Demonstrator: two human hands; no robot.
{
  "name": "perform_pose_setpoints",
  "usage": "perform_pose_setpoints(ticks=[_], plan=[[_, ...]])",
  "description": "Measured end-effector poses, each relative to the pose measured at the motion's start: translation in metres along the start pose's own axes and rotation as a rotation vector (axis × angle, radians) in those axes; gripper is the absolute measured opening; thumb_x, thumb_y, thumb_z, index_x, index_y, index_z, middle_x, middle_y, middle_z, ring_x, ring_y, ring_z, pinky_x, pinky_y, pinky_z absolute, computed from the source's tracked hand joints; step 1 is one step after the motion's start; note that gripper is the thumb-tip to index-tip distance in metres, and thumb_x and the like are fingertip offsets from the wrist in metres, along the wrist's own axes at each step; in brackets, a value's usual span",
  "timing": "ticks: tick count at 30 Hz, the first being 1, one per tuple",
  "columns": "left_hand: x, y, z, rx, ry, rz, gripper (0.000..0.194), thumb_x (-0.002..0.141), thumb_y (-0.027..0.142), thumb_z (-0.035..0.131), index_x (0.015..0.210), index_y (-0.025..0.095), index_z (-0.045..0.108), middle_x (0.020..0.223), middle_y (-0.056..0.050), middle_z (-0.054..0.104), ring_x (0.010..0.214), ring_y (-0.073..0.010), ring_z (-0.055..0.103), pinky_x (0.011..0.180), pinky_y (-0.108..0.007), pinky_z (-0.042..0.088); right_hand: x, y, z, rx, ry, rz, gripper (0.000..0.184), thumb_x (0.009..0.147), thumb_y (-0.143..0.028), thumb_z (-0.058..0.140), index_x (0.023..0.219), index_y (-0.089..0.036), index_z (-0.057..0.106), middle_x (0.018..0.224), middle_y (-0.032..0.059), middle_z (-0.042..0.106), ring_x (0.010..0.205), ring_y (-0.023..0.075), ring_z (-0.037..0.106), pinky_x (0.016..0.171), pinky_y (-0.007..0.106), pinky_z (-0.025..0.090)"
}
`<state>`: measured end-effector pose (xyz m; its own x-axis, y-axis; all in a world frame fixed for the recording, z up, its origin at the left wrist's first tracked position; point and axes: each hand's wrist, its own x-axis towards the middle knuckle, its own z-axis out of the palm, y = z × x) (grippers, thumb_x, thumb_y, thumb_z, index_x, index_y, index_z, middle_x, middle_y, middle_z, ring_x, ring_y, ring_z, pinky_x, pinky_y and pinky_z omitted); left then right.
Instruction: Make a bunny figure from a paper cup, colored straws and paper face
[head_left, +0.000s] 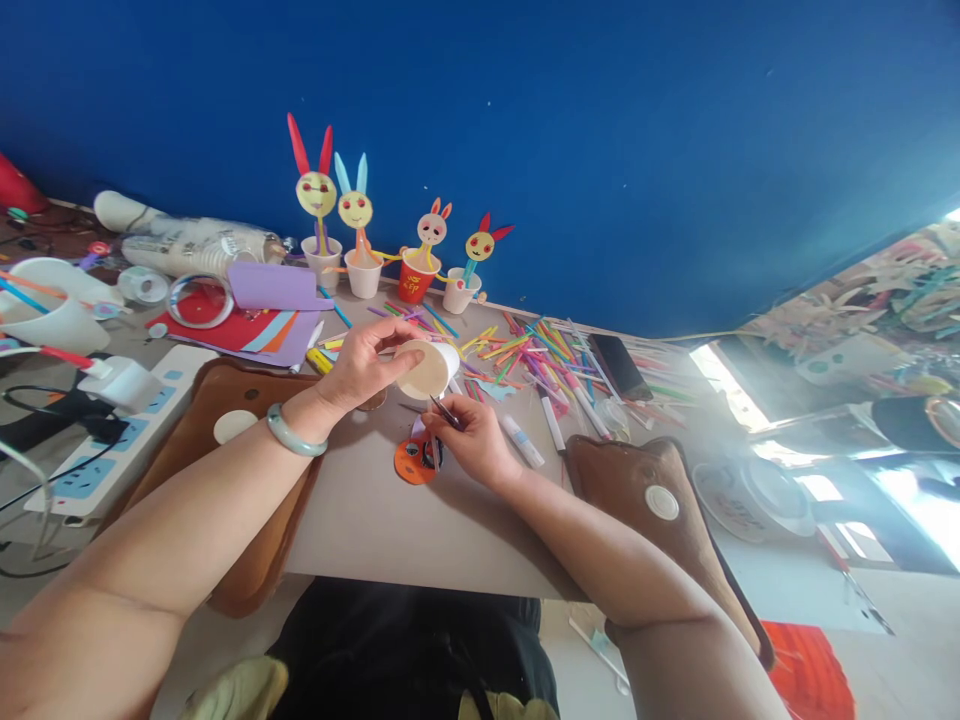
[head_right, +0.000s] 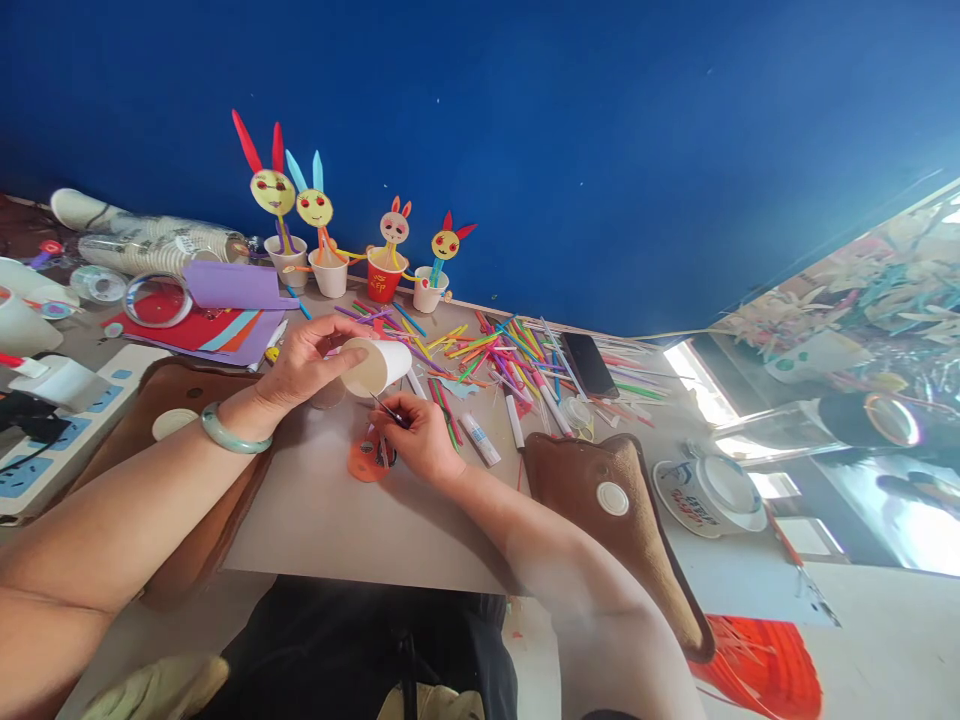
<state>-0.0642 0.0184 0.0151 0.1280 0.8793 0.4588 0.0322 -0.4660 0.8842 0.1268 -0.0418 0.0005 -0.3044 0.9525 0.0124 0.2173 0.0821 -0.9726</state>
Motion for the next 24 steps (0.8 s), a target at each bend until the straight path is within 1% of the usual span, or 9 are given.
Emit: perform_pose_setpoints(ticks=[4, 10, 13, 15, 17, 19, 21, 24], plan=[[0.001, -0.001, 0.002, 0.016, 0.021, 0.018, 0.025, 0.075, 0.037, 0.080, 0.088, 0.017, 0.072, 0.092, -0.008, 0.079, 0.090, -0.0213, 0.074, 0.086, -0.032, 0.059, 0.000, 0.000, 0.000, 0.010, -0.001, 0.016, 0.037, 0.082, -0.054, 0.071, 0.071, -0.021, 0.059, 0.062, 0.0000, 0.069, 0.050, 0.0116, 0.057, 0.049, 0.025, 0.046], [0.001, 0.002, 0.003, 0.069, 0.044, 0.014, 0.034, 0.077, 0.050, 0.079, 0.084, 0.018, 0.071, 0.087, -0.007, 0.079, 0.089, -0.0218, 0.073, 0.084, -0.032, 0.058, 0.000, 0.000, 0.001, 0.024, -0.005, 0.033, 0.036, 0.082, -0.053, 0.072, 0.069, -0.022, 0.058, 0.062, -0.0004, 0.069, 0.049, 0.0120, 0.057, 0.049, 0.025, 0.047], [-0.001, 0.005, 0.001, 0.101, 0.045, 0.007, 0.038, 0.083, 0.055, 0.071, 0.084, 0.018, 0.071, 0.085, -0.007, 0.077, 0.086, -0.0213, 0.071, 0.081, -0.032, 0.056, 0.001, -0.001, -0.001, 0.046, -0.033, 0.044, 0.038, 0.083, -0.056, 0.070, 0.071, -0.022, 0.059, 0.062, -0.0004, 0.069, 0.049, 0.0120, 0.058, 0.049, 0.026, 0.048], [-0.001, 0.005, -0.001, 0.089, 0.040, -0.021, 0.046, 0.089, 0.062, 0.060, 0.086, 0.017, 0.072, 0.084, -0.006, 0.075, 0.084, -0.0212, 0.070, 0.080, -0.032, 0.056, 0.002, -0.002, -0.002, 0.073, -0.056, 0.059, 0.040, 0.083, -0.059, 0.070, 0.074, -0.021, 0.059, 0.063, -0.0002, 0.070, 0.048, 0.0118, 0.058, 0.049, 0.025, 0.048], [-0.001, 0.002, -0.001, 0.021, 0.023, -0.047, 0.059, 0.093, 0.070, 0.048, 0.089, 0.018, 0.073, 0.087, -0.007, 0.075, 0.087, -0.0227, 0.070, 0.083, -0.035, 0.056, 0.002, -0.002, -0.003, 0.105, -0.075, 0.080, 0.042, 0.082, -0.061, 0.071, 0.076, -0.021, 0.058, 0.063, 0.0001, 0.071, 0.047, 0.0108, 0.056, 0.047, 0.024, 0.046], [0.000, -0.004, -0.001, -0.067, -0.005, -0.058, 0.069, 0.093, 0.076, 0.038, 0.094, 0.018, 0.075, 0.093, -0.009, 0.076, 0.094, -0.0254, 0.071, 0.089, -0.038, 0.057, 0.003, -0.002, -0.004, 0.137, -0.084, 0.099, 0.043, 0.081, -0.061, 0.072, 0.077, -0.021, 0.057, 0.063, 0.0002, 0.071, 0.044, 0.0093, 0.052, 0.043, 0.023, 0.041], [0.000, -0.009, -0.001, -0.125, -0.035, -0.070, 0.073, 0.093, 0.079, 0.034, 0.099, 0.018, 0.075, 0.098, -0.011, 0.077, 0.100, -0.0275, 0.071, 0.091, -0.040, 0.057, 0.003, -0.002, -0.004, 0.167, -0.086, 0.111, 0.044, 0.079, -0.062, 0.073, 0.078, -0.020, 0.058, 0.064, 0.0002, 0.071, 0.042, 0.0082, 0.049, 0.041, 0.022, 0.038], [0.000, -0.012, -0.001, -0.141, -0.070, -0.091, 0.073, 0.093, 0.078, 0.036, 0.105, 0.018, 0.075, 0.101, -0.012, 0.077, 0.101, -0.0285, 0.072, 0.091, -0.041, 0.058, 0.002, -0.002, -0.003, 0.190, -0.086, 0.120, 0.045, 0.078, -0.062, 0.074, 0.079, -0.020, 0.058, 0.064, 0.0002, 0.071, 0.041, 0.0072, 0.047, 0.041, 0.022, 0.037]])
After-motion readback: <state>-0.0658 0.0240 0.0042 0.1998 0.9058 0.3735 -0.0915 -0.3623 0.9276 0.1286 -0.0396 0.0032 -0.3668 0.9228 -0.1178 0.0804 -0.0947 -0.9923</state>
